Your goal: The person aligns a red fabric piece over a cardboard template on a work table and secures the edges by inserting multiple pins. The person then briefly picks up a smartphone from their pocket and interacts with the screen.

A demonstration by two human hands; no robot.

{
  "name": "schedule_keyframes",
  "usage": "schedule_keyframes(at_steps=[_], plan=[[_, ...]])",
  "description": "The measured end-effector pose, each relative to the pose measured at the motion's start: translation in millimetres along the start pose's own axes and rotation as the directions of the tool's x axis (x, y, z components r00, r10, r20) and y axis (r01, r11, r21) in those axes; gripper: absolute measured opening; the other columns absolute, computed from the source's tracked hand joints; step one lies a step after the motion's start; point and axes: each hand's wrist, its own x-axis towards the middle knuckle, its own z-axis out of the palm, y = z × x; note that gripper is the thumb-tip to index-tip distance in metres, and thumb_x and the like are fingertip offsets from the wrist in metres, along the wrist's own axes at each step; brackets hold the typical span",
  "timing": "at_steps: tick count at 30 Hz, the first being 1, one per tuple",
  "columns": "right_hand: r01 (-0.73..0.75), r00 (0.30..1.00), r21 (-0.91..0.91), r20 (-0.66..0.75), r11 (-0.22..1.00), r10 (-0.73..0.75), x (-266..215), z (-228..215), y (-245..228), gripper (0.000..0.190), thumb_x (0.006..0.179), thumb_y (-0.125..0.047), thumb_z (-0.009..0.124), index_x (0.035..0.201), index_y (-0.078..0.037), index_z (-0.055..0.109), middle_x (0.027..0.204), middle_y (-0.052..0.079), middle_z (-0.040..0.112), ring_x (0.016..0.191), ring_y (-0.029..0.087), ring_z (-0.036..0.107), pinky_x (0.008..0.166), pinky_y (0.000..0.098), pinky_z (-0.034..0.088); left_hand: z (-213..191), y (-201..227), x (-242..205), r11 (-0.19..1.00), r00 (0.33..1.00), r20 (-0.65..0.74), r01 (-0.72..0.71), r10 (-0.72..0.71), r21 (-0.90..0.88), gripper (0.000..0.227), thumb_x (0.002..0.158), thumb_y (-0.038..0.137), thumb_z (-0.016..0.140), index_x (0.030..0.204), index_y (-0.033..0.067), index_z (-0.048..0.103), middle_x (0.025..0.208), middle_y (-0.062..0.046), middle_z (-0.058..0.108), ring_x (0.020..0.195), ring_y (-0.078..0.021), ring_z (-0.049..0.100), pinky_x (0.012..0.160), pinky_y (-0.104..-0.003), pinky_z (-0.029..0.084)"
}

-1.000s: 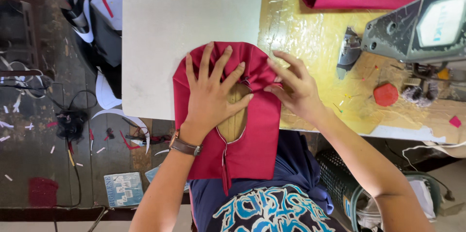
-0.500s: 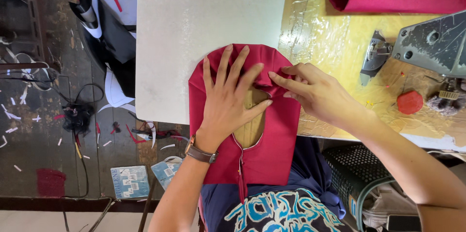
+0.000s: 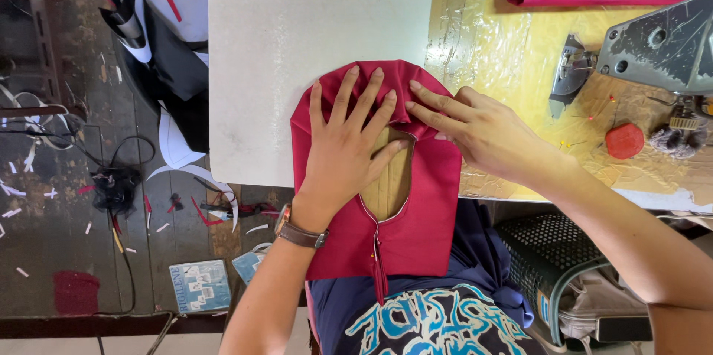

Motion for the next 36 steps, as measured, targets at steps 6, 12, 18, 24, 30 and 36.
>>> schedule_keyframes(at_steps=[6,12,18,24,30,36], plan=[[-0.051,0.988,-0.245,0.129,0.968,0.084,0,-5,-6,0.09,0.075,-0.005,0.061,0.161,-0.018,0.037,0.171,0.002,0.031,0.09,0.022,0.055,0.072,0.035,0.049,2,-6,-2,0.985,0.994,0.034,-0.112,0.108,0.132,0.063,0.102,0.059,0.063,0.152,0.0246,0.048,0.16,-0.011,0.043,0.146,-0.0379,0.042,0.114,-0.067,0.032],[-0.045,0.999,-0.141,-0.006,0.989,0.045,-9,5,-5,0.083,0.084,0.003,0.06,0.161,-0.019,0.038,0.168,0.006,0.038,0.089,0.026,0.053,0.085,0.0383,0.05,3,3,-7,0.987,0.997,-0.016,-0.074,0.077,0.141,0.051,0.101,0.053,0.066,0.141,0.0208,0.058,0.155,-0.012,0.049,0.144,-0.0395,0.043,0.111,-0.069,0.035],[-0.039,0.992,0.056,-0.114,0.998,0.045,-16,9,-2,0.08,0.083,0.013,0.057,0.157,-0.013,0.044,0.152,0.016,0.052,0.103,0.033,0.053,0.099,0.0426,0.046,8,11,-12,0.986,0.998,-0.047,-0.023,0.031,0.164,0.045,0.102,0.044,0.064,0.141,0.0209,0.061,0.153,-0.007,0.053,0.142,-0.0364,0.045,0.111,-0.068,0.036],[0.046,0.995,0.322,-0.094,0.945,-0.017,-2,-6,14,0.042,0.098,0.003,0.059,0.137,-0.01,0.066,0.102,0.01,0.065,0.091,0.031,0.061,0.083,0.0423,0.05,18,10,-14,0.993,0.995,-0.093,-0.037,0.047,0.111,0.036,0.101,0.038,0.067,0.133,0.0207,0.066,0.15,-0.006,0.056,0.141,-0.0369,0.047,0.11,-0.068,0.035],[0.049,0.953,0.285,-0.301,0.957,0.041,-8,4,-3,0.021,0.104,-0.008,0.063,0.123,-0.008,0.071,0.12,0.014,0.069,0.104,0.037,0.068,0.087,0.0472,0.056,31,4,-15,0.995,0.988,-0.148,-0.038,0.051,0.087,0.037,0.105,0.036,0.054,0.138,0.0224,0.063,0.155,-0.005,0.051,0.144,-0.0387,0.042,0.11,-0.073,0.029],[-0.137,0.832,0.478,-0.419,0.868,0.363,-24,50,-19,0.041,0.106,-0.02,0.057,0.146,-0.015,0.061,0.142,0.014,0.061,0.124,0.036,0.061,0.103,0.0496,0.048,37,-5,-6,0.99,0.98,-0.139,-0.134,0.139,0.046,0.042,0.103,0.038,0.055,0.143,0.0241,0.059,0.158,-0.003,0.047,0.148,-0.0363,0.038,0.113,-0.071,0.026]])
